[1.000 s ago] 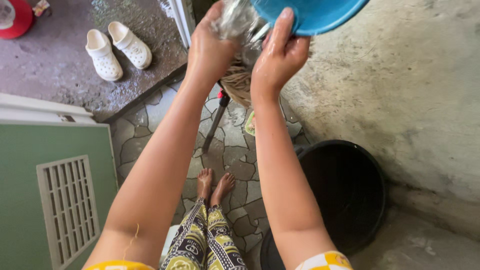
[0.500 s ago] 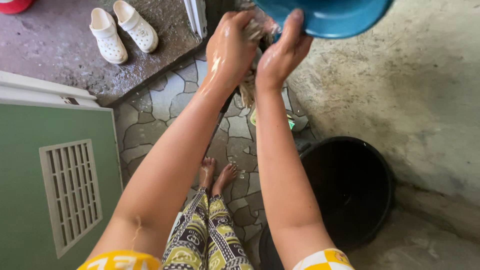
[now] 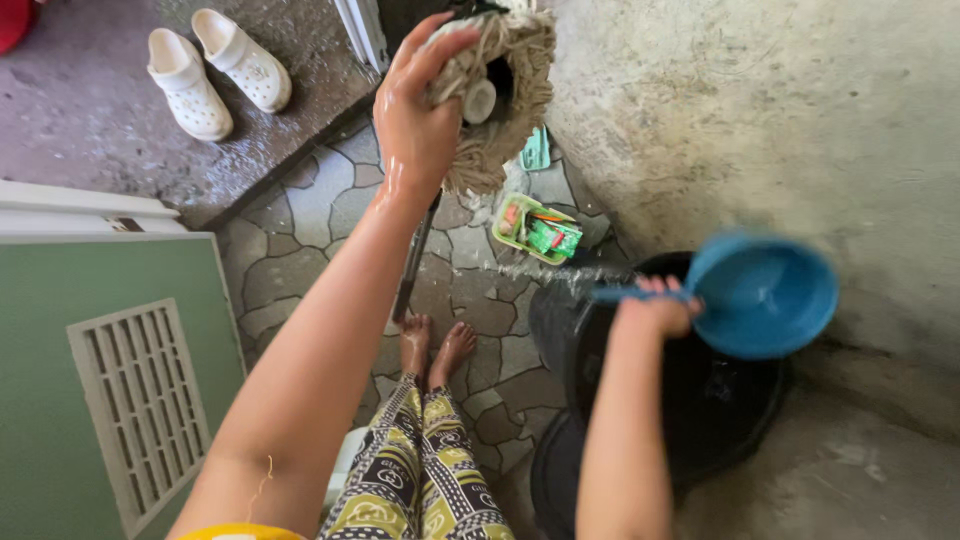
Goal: The person fills a blue bowl with water from a kitchen tap, carries it to a tiled area, and uses it to wash a string mop. They repeatedly wet, wring, and rinse the mop head by hand, pouring water over it and squeezing out excess water.
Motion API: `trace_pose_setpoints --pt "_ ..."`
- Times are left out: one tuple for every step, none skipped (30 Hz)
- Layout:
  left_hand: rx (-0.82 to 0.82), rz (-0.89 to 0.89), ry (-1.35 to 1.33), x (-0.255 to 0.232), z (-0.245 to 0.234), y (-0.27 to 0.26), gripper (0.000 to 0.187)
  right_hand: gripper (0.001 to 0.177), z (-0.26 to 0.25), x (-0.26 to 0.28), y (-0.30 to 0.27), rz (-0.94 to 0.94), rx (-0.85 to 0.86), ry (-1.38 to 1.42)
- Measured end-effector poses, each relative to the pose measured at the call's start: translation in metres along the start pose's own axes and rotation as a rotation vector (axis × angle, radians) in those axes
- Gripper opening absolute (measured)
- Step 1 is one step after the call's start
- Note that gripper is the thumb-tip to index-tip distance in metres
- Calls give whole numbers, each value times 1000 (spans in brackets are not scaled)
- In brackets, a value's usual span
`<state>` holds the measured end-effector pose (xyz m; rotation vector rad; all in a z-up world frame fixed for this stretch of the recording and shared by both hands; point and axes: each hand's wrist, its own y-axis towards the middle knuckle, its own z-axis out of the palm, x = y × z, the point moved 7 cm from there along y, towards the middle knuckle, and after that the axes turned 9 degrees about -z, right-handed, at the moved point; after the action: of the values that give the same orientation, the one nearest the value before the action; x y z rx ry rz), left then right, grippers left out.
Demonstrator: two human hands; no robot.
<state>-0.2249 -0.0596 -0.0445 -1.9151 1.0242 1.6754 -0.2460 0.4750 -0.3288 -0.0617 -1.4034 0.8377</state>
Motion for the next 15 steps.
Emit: trace_pose_setpoints --pt "-8 11 -42 2 -2 -1 50 54 -13 0 16 10 15 62" --pt "-30 36 -94 4 -5 -2 51 56 -14 0 24 19 31 124" --pt "-48 50 -154 5 -4 -7 53 59 -19 4 19 18 40 180" --pt "-66 65 -214 5 -2 -13 54 62 -7 -1 -1 13 187 116" --pt "-100 51 -188 6 -1 -17 55 66 14 -14 -33 7 334 51" --pt "-134 37 -162 6 0 -25 57 55 27 -28 -81 -143 456 -121" --pt "-173 30 -137 4 2 -30 58 31 45 -42 -131 -254 555 -169" --pt "-200 13 -133 3 4 -35 57 23 61 -82 -192 -68 662 -144" --pt "-233 2 -125 1 5 -39 56 24 82 -112 -248 124 777 -112" --pt "-267 -10 -118 -1 3 -42 55 31 102 -127 -295 211 855 -5" --pt "-238 -35 -96 -3 5 -47 61 40 122 -136 -336 302 928 101" --pt "-208 -60 -74 -5 6 -52 67 48 142 -135 -363 395 998 207" --pt "-180 -88 -47 -7 4 -56 74 47 155 -121 -367 286 943 199" --pt "-153 -87 -9 -11 1 -59 79 46 168 -105 -364 179 885 189" --pt "-127 -82 28 -15 -2 -60 84 44 181 -89 -357 73 825 183"
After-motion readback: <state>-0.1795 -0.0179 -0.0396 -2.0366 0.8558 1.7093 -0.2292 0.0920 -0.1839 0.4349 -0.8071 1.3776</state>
